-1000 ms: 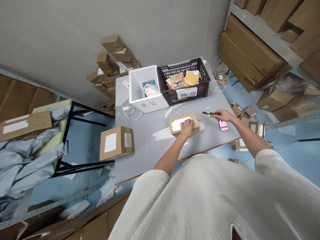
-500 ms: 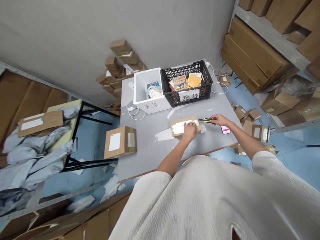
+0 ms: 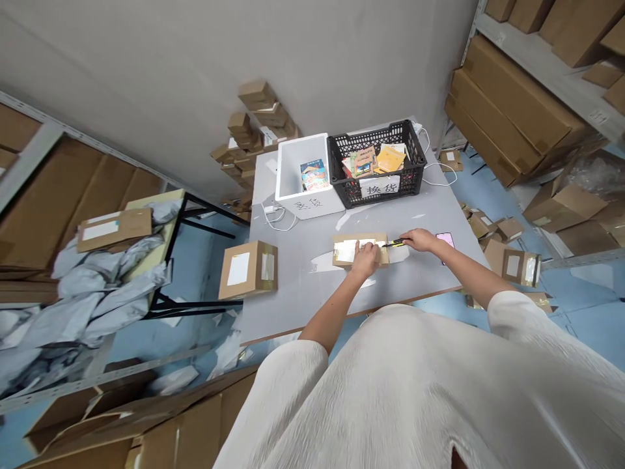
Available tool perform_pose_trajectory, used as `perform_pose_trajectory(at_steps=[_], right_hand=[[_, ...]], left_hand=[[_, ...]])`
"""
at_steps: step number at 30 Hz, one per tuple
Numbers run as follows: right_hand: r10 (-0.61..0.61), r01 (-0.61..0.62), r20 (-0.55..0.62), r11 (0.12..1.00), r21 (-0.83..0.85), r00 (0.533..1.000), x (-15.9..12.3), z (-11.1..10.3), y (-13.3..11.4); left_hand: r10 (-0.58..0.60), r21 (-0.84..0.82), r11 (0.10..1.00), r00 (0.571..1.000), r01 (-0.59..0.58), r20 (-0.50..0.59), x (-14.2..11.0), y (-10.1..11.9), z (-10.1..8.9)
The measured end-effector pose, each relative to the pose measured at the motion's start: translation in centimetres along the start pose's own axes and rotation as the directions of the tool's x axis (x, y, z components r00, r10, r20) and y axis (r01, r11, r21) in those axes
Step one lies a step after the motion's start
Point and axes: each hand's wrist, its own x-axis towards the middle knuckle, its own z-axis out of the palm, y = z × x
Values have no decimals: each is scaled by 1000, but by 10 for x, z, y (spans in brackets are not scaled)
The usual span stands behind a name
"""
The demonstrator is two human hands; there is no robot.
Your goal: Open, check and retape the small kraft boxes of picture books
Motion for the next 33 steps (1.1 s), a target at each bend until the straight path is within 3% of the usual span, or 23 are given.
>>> perform_pose_trajectory(at_steps=[4, 9, 14, 18, 24, 27, 30, 33], right_hand=[[41, -50, 64, 987, 151, 997, -3, 8, -12], [72, -160, 224, 899, 407, 972, -24, 11, -9], [95, -187, 195, 826, 532, 976, -36, 22, -4], [96, -208, 227, 816, 540, 969, -37, 30, -4], [328, -321, 104, 723, 612, 939, -42, 33, -5], [369, -320, 62, 697, 641, 927, -47, 31, -9], [348, -270, -6, 736, 621, 937, -51, 29, -15], [286, -197, -96, 832, 519, 953, -55, 30, -23]], left_hand=[[-17, -22, 1000, 1000, 17, 2, -3, -10, -3], [-13, -47, 999, 1000, 13, 14, -2, -10, -7], [-14, -46, 999, 1000, 15, 17, -1, -10, -8], [-28, -64, 998, 1000, 28, -6, 1, -8, -8], [-38, -102, 994, 997, 31, -61, 2, -6, -13], [-73, -140, 989, 989, 55, -126, 4, -10, -19], [-117, -154, 984, 984, 95, -138, 6, -15, -23], [-116, -144, 985, 980, 93, -162, 10, -18, -22]])
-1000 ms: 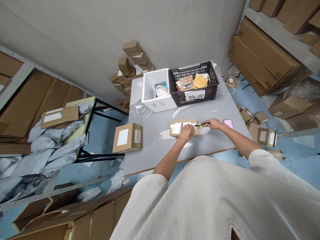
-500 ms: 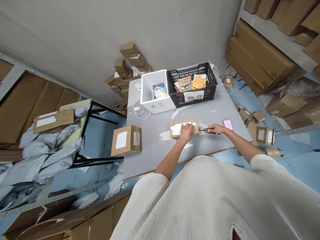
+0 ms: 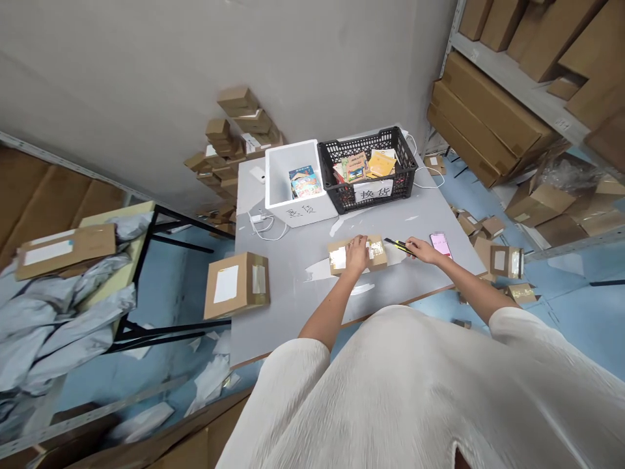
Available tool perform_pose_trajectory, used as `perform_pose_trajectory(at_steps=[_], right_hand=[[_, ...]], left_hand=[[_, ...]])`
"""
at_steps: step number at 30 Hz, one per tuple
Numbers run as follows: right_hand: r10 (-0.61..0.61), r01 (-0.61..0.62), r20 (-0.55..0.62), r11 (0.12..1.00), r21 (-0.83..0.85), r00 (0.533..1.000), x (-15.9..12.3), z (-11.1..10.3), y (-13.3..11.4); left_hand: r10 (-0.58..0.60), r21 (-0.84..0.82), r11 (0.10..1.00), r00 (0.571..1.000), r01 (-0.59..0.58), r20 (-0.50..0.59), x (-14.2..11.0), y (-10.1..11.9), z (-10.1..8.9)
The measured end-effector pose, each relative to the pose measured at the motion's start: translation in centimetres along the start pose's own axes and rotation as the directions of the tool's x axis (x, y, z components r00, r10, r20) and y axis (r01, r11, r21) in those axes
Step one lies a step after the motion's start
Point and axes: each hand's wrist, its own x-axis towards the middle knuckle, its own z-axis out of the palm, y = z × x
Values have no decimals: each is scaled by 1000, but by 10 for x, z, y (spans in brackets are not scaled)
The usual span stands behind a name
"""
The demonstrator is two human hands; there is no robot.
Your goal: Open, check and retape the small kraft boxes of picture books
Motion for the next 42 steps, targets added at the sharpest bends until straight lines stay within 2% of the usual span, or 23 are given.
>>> perform_pose_trajectory(at_steps=[5, 9, 15, 21, 26, 31, 35, 37, 39, 42], right_hand=[[-194, 185, 0, 935, -304, 981, -4, 11, -3], [-248, 216, -12, 862, -459, 969, -3, 19, 2], [-243, 202, -29, 862, -464, 970, -1, 28, 5], [-221, 185, -21, 862, -472, 975, 5, 27, 2], [-227, 144, -105, 850, -507, 968, 6, 31, 4], [-250, 142, -115, 810, -570, 961, 7, 35, 10], [-270, 144, -134, 799, -584, 954, 13, 23, 20], [-247, 90, -220, 832, -548, 944, 16, 10, 28], [-181, -17, -354, 872, -489, 918, 17, -5, 37], [-135, -65, -401, 893, -446, 906, 19, -20, 42]], left_hand=[[23, 31, 999, 999, -24, 34, 9, -7, 6], [38, 14, 999, 998, -39, 53, 13, -13, 7], [105, 5, 995, 994, -104, -8, 6, -12, 17], [130, -30, 991, 992, -130, 2, 6, -15, 21], [121, -31, 992, 992, -122, -21, 2, -19, 25], [149, 7, 989, 988, -149, -45, 2, -24, 32], [142, 14, 990, 988, -142, -52, 3, -24, 36], [135, 4, 991, 989, -135, -58, 2, -23, 38], [129, -2, 992, 990, -129, -58, 1, -23, 40], [111, -8, 994, 992, -112, -54, 2, -22, 40]])
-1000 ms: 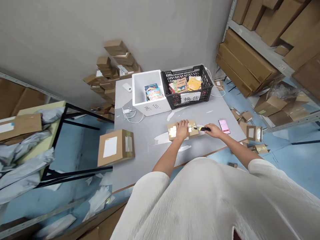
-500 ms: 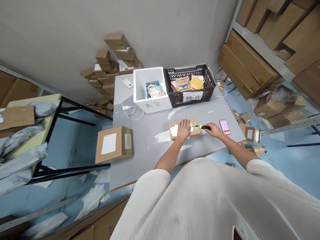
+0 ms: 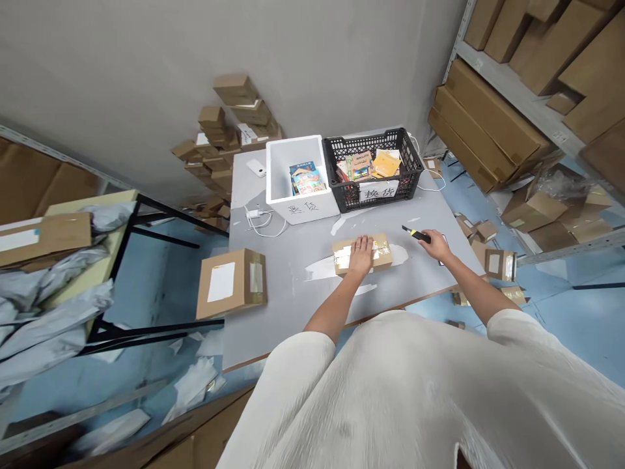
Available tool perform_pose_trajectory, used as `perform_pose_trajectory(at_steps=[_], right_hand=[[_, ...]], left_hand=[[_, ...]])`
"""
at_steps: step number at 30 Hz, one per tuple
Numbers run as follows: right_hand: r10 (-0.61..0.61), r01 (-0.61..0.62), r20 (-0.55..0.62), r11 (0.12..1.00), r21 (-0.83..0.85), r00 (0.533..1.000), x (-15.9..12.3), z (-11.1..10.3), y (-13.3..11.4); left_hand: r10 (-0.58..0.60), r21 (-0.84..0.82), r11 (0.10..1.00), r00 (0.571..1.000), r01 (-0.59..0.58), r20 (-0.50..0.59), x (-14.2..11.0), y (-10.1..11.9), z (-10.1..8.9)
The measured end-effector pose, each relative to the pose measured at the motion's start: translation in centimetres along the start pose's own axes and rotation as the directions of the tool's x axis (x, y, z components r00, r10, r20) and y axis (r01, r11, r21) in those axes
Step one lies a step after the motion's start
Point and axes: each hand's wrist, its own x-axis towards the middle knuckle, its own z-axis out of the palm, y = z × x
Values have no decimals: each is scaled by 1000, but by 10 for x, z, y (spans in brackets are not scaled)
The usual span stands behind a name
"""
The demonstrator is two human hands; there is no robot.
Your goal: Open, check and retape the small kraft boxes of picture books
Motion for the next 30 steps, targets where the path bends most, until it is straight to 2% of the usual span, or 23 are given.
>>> perform_pose_trajectory(at_steps=[3, 6, 10, 12, 17, 21, 23, 25, 27, 30], right_hand=[[-37, 34, 56, 998, 52, 998, 2, 4, -8], [-109, 91, 118, 985, 144, 987, 7, 22, -33], [-229, 181, 142, 939, 291, 963, 24, 55, -73], [-258, 203, 122, 917, 342, 958, 33, 71, -89], [-286, 191, 204, 902, 387, 936, 44, 97, -113], [-288, 199, 211, 910, 363, 934, 40, 95, -111], [-249, 170, 207, 926, 337, 946, 36, 89, -104], [-187, 113, 216, 942, 316, 958, 31, 81, -96], [-131, 55, 228, 948, 313, 965, 27, 74, -89], [-91, 4, 242, 942, 337, 966, 21, 68, -84]], left_hand=[[-5, -17, 1000, 1000, 5, 1, -1, 0, -3], [-5, -24, 1000, 1000, 5, -5, -12, 0, -7], [-64, 2, 998, 998, 64, -25, -42, 0, -12], [-99, 16, 995, 995, 99, -2, -59, -1, -13], [-94, 37, 995, 993, 91, 66, -81, -5, -16], [-107, 20, 994, 993, 106, 42, -76, -7, -15], [-176, 5, 984, 984, 176, 1, -70, -8, -12], [-286, -29, 958, 957, 284, -52, -62, -9, -9], [-371, -105, 926, 926, 363, -70, -53, -10, -5], [-400, -271, 887, 915, 375, -43, -41, -9, -2]])
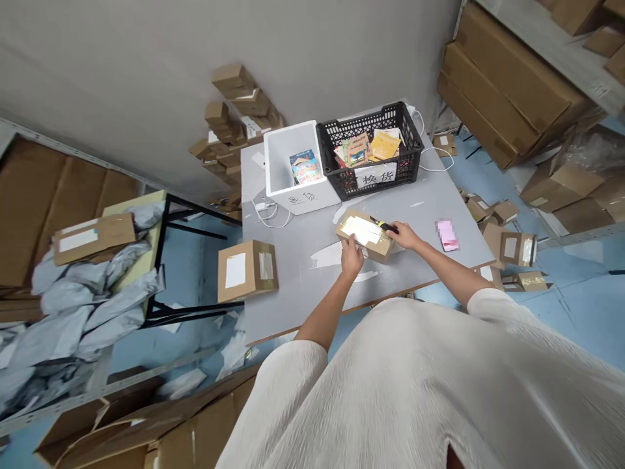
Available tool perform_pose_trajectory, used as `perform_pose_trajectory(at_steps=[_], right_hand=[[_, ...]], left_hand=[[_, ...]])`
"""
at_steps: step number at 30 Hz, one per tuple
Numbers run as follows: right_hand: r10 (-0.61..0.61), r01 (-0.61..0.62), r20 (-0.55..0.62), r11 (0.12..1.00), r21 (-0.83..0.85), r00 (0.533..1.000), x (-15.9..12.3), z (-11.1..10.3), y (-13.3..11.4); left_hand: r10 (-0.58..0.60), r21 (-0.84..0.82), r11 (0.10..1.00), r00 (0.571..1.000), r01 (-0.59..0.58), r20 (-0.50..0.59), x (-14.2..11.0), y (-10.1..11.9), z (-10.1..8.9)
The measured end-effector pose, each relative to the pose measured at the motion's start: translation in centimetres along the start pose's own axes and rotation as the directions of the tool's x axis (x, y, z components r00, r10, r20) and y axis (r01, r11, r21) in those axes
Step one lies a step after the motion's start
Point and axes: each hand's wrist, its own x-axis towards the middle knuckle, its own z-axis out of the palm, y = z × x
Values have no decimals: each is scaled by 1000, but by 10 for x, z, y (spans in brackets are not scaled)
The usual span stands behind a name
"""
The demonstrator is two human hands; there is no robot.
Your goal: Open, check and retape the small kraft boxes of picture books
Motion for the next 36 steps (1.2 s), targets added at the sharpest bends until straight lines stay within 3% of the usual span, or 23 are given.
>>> perform_pose_trajectory(at_steps=[4, 7, 13, 17, 23, 26, 28, 33, 36], right_hand=[[-3, 3, 4, 999, 44, 1000, -13, 2, -3], [-8, 4, 33, 995, 97, 999, -25, 8, -6], [-57, 14, 169, 969, 245, 984, -32, 24, -16], [-28, 1, 113, 973, 229, 993, -22, 26, -23], [25, -32, 42, 982, 185, 999, -15, 18, -23], [35, -40, 31, 981, 189, 999, -16, 15, -21], [51, -49, -1, 980, 195, 999, -16, 15, -20], [96, -75, -94, 975, 208, 991, -13, 17, -17], [132, -115, -55, 963, 244, 990, -15, 21, -16]], left_hand=[[-52, -100, 994, 998, 47, -40, 7, 8, 0], [-99, -71, 993, 992, 93, -84, 9, 10, -4], [-114, 17, 993, 992, 115, -56, 13, 1, -9], [-114, 144, 981, 989, 127, -93, 11, 10, -7], [-86, 165, 983, 996, 83, 11, 4, 38, 6], [-17, 194, 981, 996, -1, 89, 3, 38, 6], [86, 201, 972, 980, -122, 178, 3, 32, 2], [320, 160, 898, 859, -410, 400, 12, 9, -18], [351, 168, 878, 842, -448, 410, 17, 4, -25]])
